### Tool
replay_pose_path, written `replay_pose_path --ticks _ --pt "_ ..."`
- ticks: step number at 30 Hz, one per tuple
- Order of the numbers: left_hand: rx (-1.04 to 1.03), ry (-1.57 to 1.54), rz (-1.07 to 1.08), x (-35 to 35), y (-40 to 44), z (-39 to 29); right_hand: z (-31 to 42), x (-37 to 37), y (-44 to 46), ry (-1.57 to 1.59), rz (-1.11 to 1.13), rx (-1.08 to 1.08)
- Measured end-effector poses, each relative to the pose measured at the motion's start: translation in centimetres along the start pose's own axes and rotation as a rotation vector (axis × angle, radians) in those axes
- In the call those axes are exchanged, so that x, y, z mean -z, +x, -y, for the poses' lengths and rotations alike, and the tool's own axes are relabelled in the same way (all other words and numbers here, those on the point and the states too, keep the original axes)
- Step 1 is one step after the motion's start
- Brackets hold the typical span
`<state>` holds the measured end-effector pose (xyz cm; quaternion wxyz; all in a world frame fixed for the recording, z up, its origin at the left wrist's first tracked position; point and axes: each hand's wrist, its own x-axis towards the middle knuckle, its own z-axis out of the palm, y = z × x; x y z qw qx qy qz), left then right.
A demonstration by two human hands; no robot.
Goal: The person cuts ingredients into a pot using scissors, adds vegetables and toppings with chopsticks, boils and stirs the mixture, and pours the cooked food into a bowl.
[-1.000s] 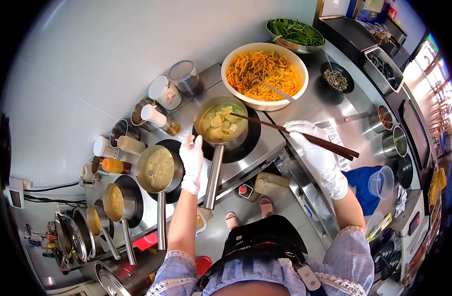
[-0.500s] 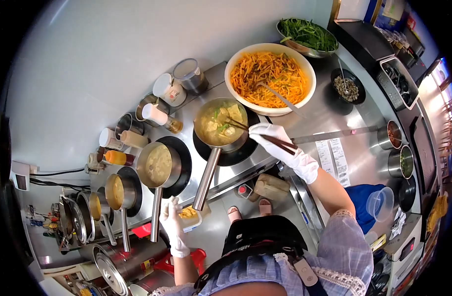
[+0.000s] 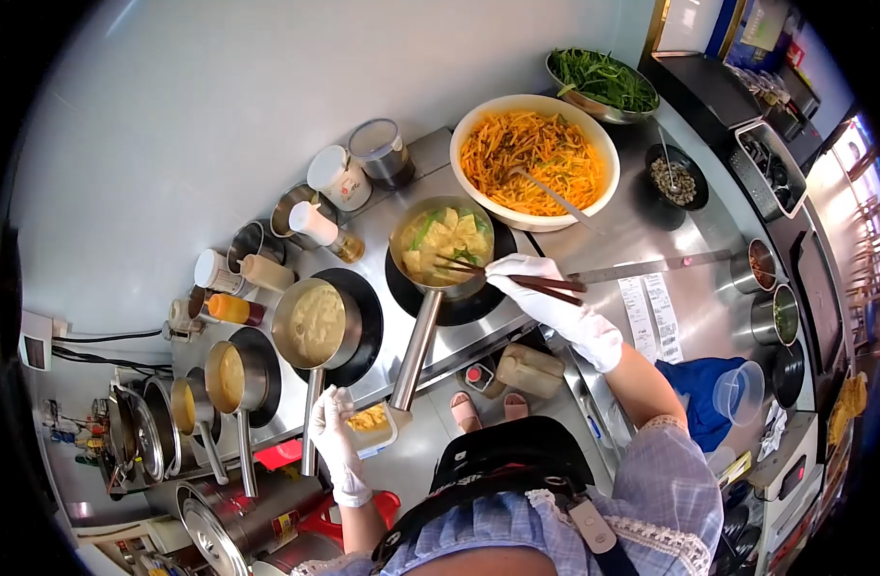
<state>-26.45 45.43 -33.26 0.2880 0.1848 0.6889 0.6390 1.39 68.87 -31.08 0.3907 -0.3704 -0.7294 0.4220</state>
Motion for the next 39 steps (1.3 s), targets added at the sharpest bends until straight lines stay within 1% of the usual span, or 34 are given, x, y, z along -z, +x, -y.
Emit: replay_pose_path --ticks 1,3,4,5,7,9,10,11,13,15,16,17,19,21,22,23,25,26,27,29,31,33,34,35,37,39 --pt "0.007 -0.031 0.013 0.1 0.3 -0.1 0.8 0.5 -0.3 0.049 -0.026 -0.037" --pt "0.024 0.013 0.055 0.7 0.8 -0.1 2.9 1.9 -0.8 -0.012 -0.097 -0.063" --pt "0.029 0.018 0.06 0.8 0.9 -0.1 3.0 2.3 -0.9 -0.015 -0.159 0.057" --pt "0.035 0.024 0.063 0.9 1.0 -0.1 3.9 2.6 -0.8 -0.072 -0.188 0.004" --pt "0.068 0.01 0.067 1.1 1.5 -0.1 2.0 1.8 -0.1 -0.101 -0.244 0.126" --pt "0.073 -0.017 0.094 1.3 2.0 0.0 -0.4 -0.4 0.3 0.008 -0.221 0.096" --pt "0.07 -0.018 0.1 1.3 2.3 -0.1 -1.1 -1.7 0.2 0.037 -0.189 0.039" --pt "0.067 -0.008 0.112 1.2 2.5 -0.2 -0.4 -2.3 -0.1 0.023 -0.139 -0.044" --pt "0.069 0.005 0.13 1.3 2.8 -0.3 1.6 -1.8 -0.2 0.04 -0.084 -0.063" --pt "0.052 0.003 0.146 1.2 3.1 -0.3 4.8 -0.2 -0.5 -0.065 -0.181 -0.069" --pt "0.057 0.0 0.151 1.2 3.2 -0.3 5.9 0.9 -0.5 -0.141 -0.212 -0.026" --pt "0.059 -0.005 0.149 1.2 3.2 -0.3 6.6 1.5 -0.5 -0.169 -0.237 -0.066" --pt "0.064 -0.014 0.146 1.2 3.2 -0.3 5.3 1.2 -0.4 -0.206 -0.253 -0.012" --pt "0.091 0.024 0.156 1.2 3.4 -0.3 2.1 -0.9 0.1 -0.13 -0.245 -0.068" --pt "0.09 0.022 0.155 1.1 3.5 -0.2 1.4 -1.3 0.3 -0.1 -0.176 -0.06" --pt "0.078 0.033 0.169 1.0 3.6 0.0 1.2 -1.5 0.2 -0.05 -0.173 -0.046" --pt "0.068 0.045 0.178 1.1 3.8 0.2 1.4 -0.9 0.3 -0.077 -0.248 -0.035" --pt "0.081 0.036 0.181 1.1 4.0 0.1 1.9 -0.3 0.2 -0.127 -0.284 0.003" --pt "0.095 0.026 0.184 1.1 4.0 0.0 3.9 0.1 0.3 -0.092 -0.293 -0.083" --pt "0.103 0.028 0.176 0.7 3.8 -0.7 4.1 -0.4 0.2 -0.098 -0.25 -0.008" --pt "0.108 0.034 0.17 0.4 3.7 -0.7 2.2 -1.9 0.2 -0.036 -0.106 -0.043" --pt "0.084 0.022 0.213 0.3 4.0 -0.5 2.1 -2.2 0.1 -0.082 -0.051 -0.051" --pt "0.113 0.001 0.216 0.1 4.0 -0.7 2.3 -1.9 0.1 -0.081 -0.056 -0.046" --pt "0.113 0.0 0.212 0.0 4.0 -0.8 3.7 -1.5 0.1 -0.051 -0.08 -0.114" --pt "0.097 0.058 0.244 -0.2 4.2 -1.0 5.4 -1.2 -0.2 -0.094 -0.156 -0.077" --pt "0.115 0.025 0.242 -0.7 4.2 -0.8 6.5 -1.6 0.0 -0.057 -0.102 -0.057"
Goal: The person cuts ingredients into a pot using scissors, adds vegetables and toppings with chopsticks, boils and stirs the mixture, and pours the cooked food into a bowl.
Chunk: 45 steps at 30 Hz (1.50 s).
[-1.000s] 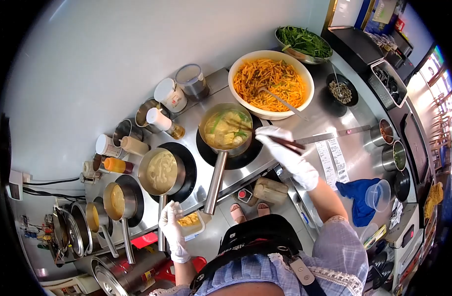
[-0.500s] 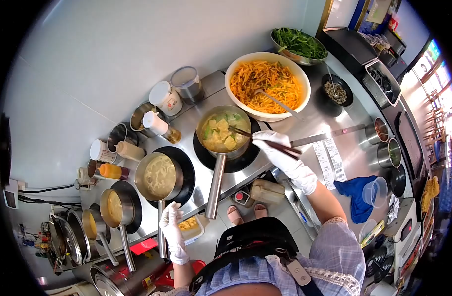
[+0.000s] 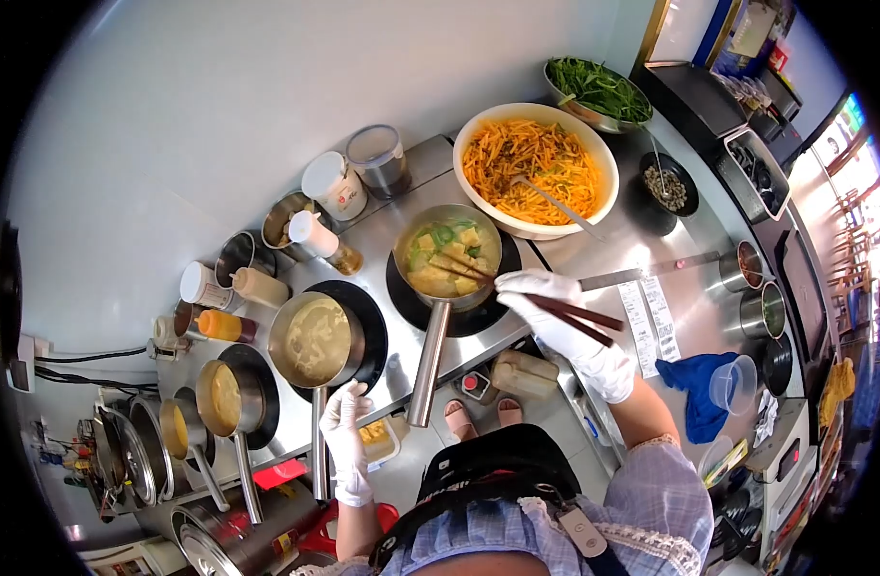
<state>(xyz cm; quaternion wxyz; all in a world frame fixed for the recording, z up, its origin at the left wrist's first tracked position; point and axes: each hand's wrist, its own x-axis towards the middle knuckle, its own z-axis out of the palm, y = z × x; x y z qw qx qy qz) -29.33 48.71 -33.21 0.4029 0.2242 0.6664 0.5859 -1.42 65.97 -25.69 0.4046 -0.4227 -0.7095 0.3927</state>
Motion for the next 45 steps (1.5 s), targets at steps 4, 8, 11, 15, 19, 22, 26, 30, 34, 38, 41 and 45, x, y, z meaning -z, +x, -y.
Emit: replay_pose_path --ticks 4,8,11,15,19,22,26,30,34,38,41,45 --pt "-0.051 -0.036 0.056 -1.4 0.5 -0.5 -0.8 -0.8 0.1 -0.007 0.129 -0.104" --pt "0.025 0.02 0.294 -3.6 0.5 -2.2 2.7 0.1 -0.7 -0.072 -0.008 -0.016" --pt "0.165 -0.126 0.571 -5.7 -0.4 -5.2 4.9 -2.6 -2.2 0.185 -0.038 0.149" --pt "0.201 -0.532 0.424 -6.0 -1.4 -7.2 5.1 -9.8 -3.4 0.472 0.33 0.266" --pt "0.173 -0.609 -0.184 -1.2 1.0 -7.5 2.9 -17.1 -0.8 0.374 0.514 0.287" --pt "-0.004 -0.725 -0.201 5.8 1.9 -6.8 -1.3 -22.3 7.2 0.2 0.186 0.106" --pt "-0.033 -0.617 -0.355 8.1 -0.3 -8.6 -6.3 -29.9 17.0 0.04 -0.031 0.167" --pt "0.017 -0.593 -0.479 9.4 -0.8 -7.6 -6.6 -33.7 19.7 0.008 -0.103 0.017" --pt "0.008 -0.636 -0.385 10.7 -0.8 -7.5 -5.7 -31.7 19.6 0.314 -0.216 0.045" --pt "-0.056 -0.588 -0.444 11.9 -0.1 -7.4 0.2 -19.5 14.6 0.748 -0.177 0.119" --pt "-0.066 -0.607 -0.366 11.6 0.3 -8.1 1.3 -10.5 10.0 0.486 -0.15 -0.004" --pt "-0.037 -0.639 -0.429 10.3 1.4 -7.4 -6.0 -6.1 4.3 0.134 -0.017 -0.219"
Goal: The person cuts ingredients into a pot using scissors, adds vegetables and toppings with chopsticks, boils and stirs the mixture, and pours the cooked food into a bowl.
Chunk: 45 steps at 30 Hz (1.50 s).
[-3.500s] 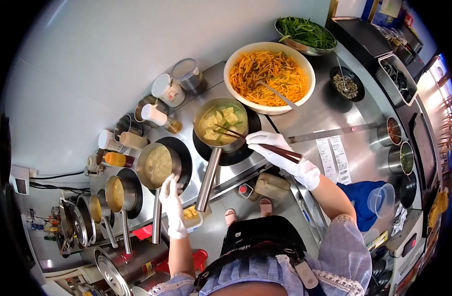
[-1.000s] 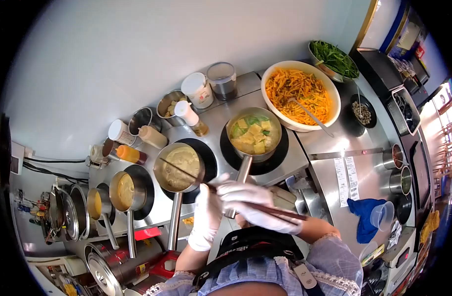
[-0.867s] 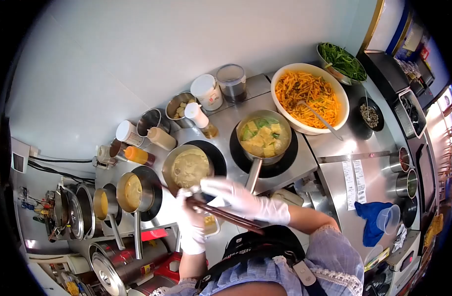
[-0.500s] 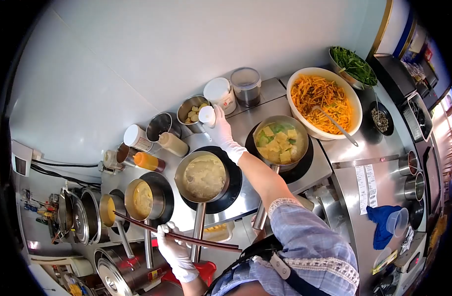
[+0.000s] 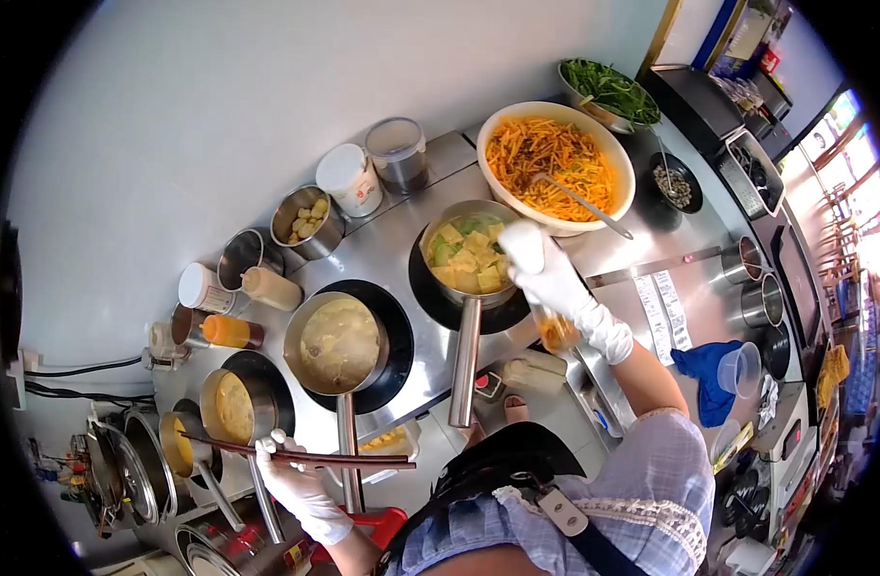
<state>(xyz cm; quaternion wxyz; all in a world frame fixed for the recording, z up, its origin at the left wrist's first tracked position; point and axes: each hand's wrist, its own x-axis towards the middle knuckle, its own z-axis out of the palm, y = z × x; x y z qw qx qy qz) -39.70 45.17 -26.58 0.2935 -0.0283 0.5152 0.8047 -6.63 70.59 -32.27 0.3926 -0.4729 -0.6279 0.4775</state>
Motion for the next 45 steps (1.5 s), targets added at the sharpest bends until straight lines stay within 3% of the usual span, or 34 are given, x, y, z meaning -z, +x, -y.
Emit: replay_pose_path --ticks 3,8,13,16,18,19,22,23,25,27,29,33,37,39,42,44,45 --pt "0.083 -0.063 0.179 -0.7 -0.5 0.8 -1.5 0.4 -1.9 -0.331 0.104 -0.099" --pt "0.127 0.01 0.22 -1.6 -1.7 1.9 -5.0 -0.4 -1.5 -0.259 0.094 -0.182" --pt "0.135 -0.014 0.157 -1.5 -2.3 2.7 -6.1 0.2 -1.7 -0.396 0.011 -0.237" --pt "0.106 0.031 0.039 -1.8 -2.7 2.7 -4.9 0.6 -1.9 -0.427 0.04 -0.253" --pt "0.12 0.022 0.07 -0.9 -2.5 2.4 -1.8 0.5 -2.0 -0.466 0.094 -0.299" --pt "0.135 0.016 0.107 -0.5 -2.2 2.2 -0.8 0.3 -1.6 -0.465 0.1 -0.291" --pt "0.086 -0.006 0.118 1.3 -0.9 2.5 2.5 -1.1 0.1 -0.127 0.095 0.042" --pt "0.077 -0.002 0.085 1.3 -0.7 2.4 4.9 -2.3 0.6 0.018 0.109 0.039" --pt "0.083 -0.052 0.014 0.1 -1.5 1.5 7.6 -5.0 2.6 0.055 0.148 0.258" --pt "0.092 0.005 0.059 -0.5 -2.0 0.7 9.0 -9.6 5.0 0.361 0.175 0.3" --pt "0.08 0.0 0.086 0.5 -1.2 1.2 7.7 -14.1 8.8 0.426 0.258 0.148" --pt "0.052 0.133 0.13 0.2 -1.2 1.1 1.7 -22.9 14.3 0.356 0.25 0.175" --pt "0.055 0.148 0.174 -0.6 -1.3 0.9 -0.9 -26.5 15.6 0.131 0.17 0.172" --pt "0.076 0.154 0.188 -1.2 -1.4 0.8 -0.3 -26.1 15.5 0.075 0.228 0.081" --pt "0.122 0.072 0.296 -2.1 -1.0 1.5 0.8 -24.3 14.4 -0.168 0.133 0.277" --pt "0.165 0.03 0.37 -3.5 -1.3 2.1 1.6 -21.1 10.9 -0.074 0.041 0.381" --pt "0.176 -0.009 0.379 -4.5 -1.6 2.7 1.5 -18.7 8.5 -0.079 0.162 0.29"
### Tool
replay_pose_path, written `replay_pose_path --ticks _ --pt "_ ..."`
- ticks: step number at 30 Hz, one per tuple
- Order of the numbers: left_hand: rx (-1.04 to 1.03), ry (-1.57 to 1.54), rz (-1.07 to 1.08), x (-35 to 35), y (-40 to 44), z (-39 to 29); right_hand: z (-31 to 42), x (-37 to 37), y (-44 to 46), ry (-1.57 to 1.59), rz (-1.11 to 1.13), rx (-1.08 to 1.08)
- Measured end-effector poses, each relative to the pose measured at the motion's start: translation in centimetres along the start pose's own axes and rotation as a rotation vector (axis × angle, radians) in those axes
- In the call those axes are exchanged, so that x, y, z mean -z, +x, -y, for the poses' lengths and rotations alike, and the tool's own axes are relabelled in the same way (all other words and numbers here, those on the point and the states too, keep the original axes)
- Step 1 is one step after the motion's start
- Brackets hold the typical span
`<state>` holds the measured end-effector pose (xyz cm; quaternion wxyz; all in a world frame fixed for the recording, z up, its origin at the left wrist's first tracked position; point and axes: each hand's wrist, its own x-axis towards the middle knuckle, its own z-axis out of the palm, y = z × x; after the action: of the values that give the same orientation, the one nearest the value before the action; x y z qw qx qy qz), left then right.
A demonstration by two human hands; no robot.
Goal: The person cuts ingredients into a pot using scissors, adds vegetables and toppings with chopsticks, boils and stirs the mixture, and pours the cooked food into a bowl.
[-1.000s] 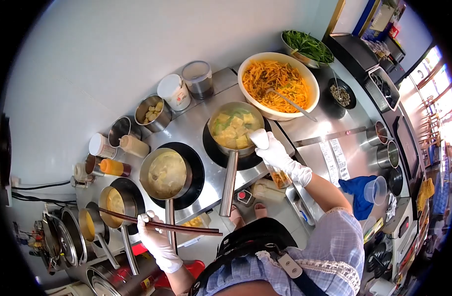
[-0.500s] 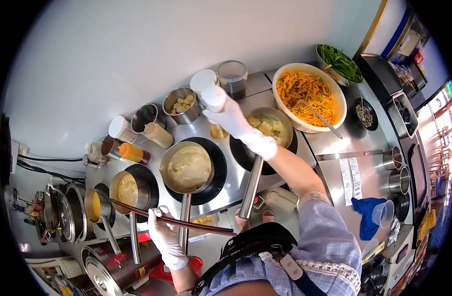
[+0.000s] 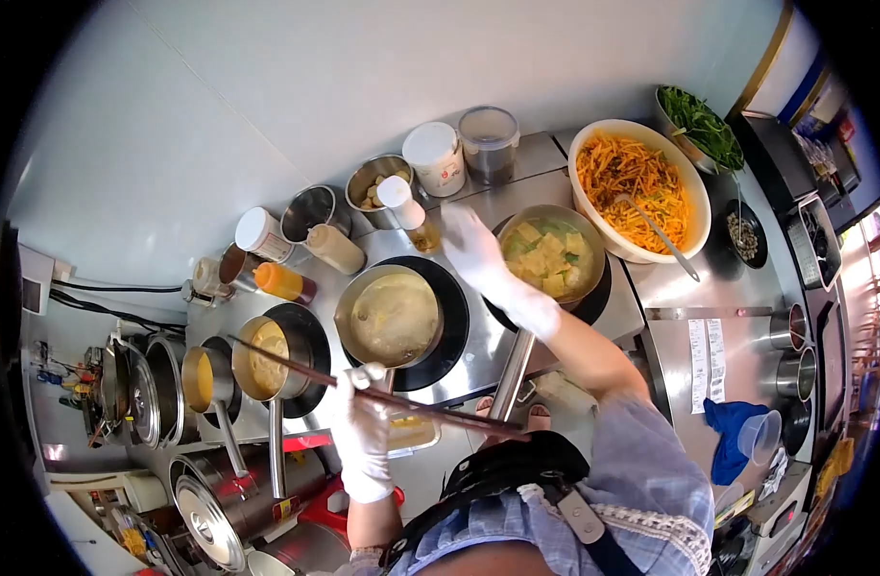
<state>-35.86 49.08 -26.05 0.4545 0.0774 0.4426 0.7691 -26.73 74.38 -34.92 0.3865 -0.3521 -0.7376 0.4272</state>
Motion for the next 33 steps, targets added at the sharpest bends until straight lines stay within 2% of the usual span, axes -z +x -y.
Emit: replay_pose_path --ticks 1,2,3,4,5,6,8,10,11,12,14,15,16,17,18,20,22,23,24,26,28,30,31,33 --pt "0.041 -0.049 0.028 -0.9 0.2 0.7 -0.4 1.3 -3.1 -0.028 0.049 0.157" --pt "0.082 -0.098 0.056 -1.8 0.5 1.6 1.3 3.0 -6.0 0.069 0.208 0.308" --pt "0.088 -0.107 0.092 -2.8 0.7 2.8 3.5 4.6 -9.1 0.211 0.383 0.133" --pt "0.111 -0.113 0.209 -3.2 1.1 4.0 5.6 5.6 -11.4 0.292 0.432 0.093" --pt "0.099 0.006 0.204 -4.8 0.8 5.0 7.4 6.6 -13.0 0.285 0.451 0.096" --pt "0.184 0.007 0.185 -5.4 0.6 6.4 8.4 6.9 -14.2 0.329 0.268 0.247" --pt "0.275 -0.033 0.268 -6.6 0.2 8.7 8.5 8.6 -15.1 0.216 0.177 0.361" --pt "0.33 -0.076 0.394 -6.9 -1.0 8.7 9.7 10.2 -15.6 0.46 0.103 0.14" --pt "0.298 -0.01 0.459 -6.4 -1.3 8.4 8.9 10.8 -15.3 0.385 0.052 0.127" --pt "0.134 0.297 0.481 -4.7 -1.8 7.5 8.3 11.7 -14.9 0.422 0.076 0.094" --pt "-0.122 0.779 0.264 -0.7 -2.1 6.0 7.3 12.9 -14.4 0.44 0.077 -0.12" --pt "-0.246 0.96 0.083 0.5 -2.8 4.6 7.3 13.0 -13.6 0.301 0.072 0.016" --pt "-0.377 1.098 -0.024 5.1 -2.5 4.6 7.7 13.0 -12.5 0.194 0.124 0.08" --pt "-0.523 1.583 -0.231 6.1 -3.8 2.9 7.2 12.6 -11.6 0.183 0.183 0.084" --pt "-0.598 1.83 -0.304 8.1 -4.4 1.7 6.6 12.1 -10.8 0.172 0.242 0.088" --pt "-0.36 2.001 -0.375 12.5 -5.8 1.2 8.0 10.8 -9.2 0.077 0.374 0.074" --pt "-0.046 1.939 -0.315 14.7 -6.9 1.5 8.2 8.6 -7.6 -0.029 0.589 -0.013" --pt "-0.233 1.881 -0.279 17.5 -7.2 3.1 8.8 7.2 -7.4 -0.017 0.624 -0.01" --pt "-0.021 1.802 -0.289 15.8 -7.5 2.8 9.3 5.7 -7.2 -0.006 0.657 -0.007" --pt "-0.079 1.761 -0.262 16.1 -7.7 4.0 8.1 2.3 -7.2 0.094 0.66 0.122" --pt "-0.09 1.749 -0.294 16.2 -7.7 4.5 5.5 -0.1 -6.4 0.091 0.608 0.345" --pt "-0.149 1.732 -0.319 16.2 -8.0 4.9 6.3 0.6 -5.6 0.122 0.55 0.247" --pt "-0.167 1.724 -0.315 16.0 -8.1 4.9 6.9 1.7 -5.3 -0.008 0.541 0.223" --pt "-0.173 1.713 -0.326 15.3 -8.3 4.8 8.8 3.9 -5.2 0.033 0.483 0.155"
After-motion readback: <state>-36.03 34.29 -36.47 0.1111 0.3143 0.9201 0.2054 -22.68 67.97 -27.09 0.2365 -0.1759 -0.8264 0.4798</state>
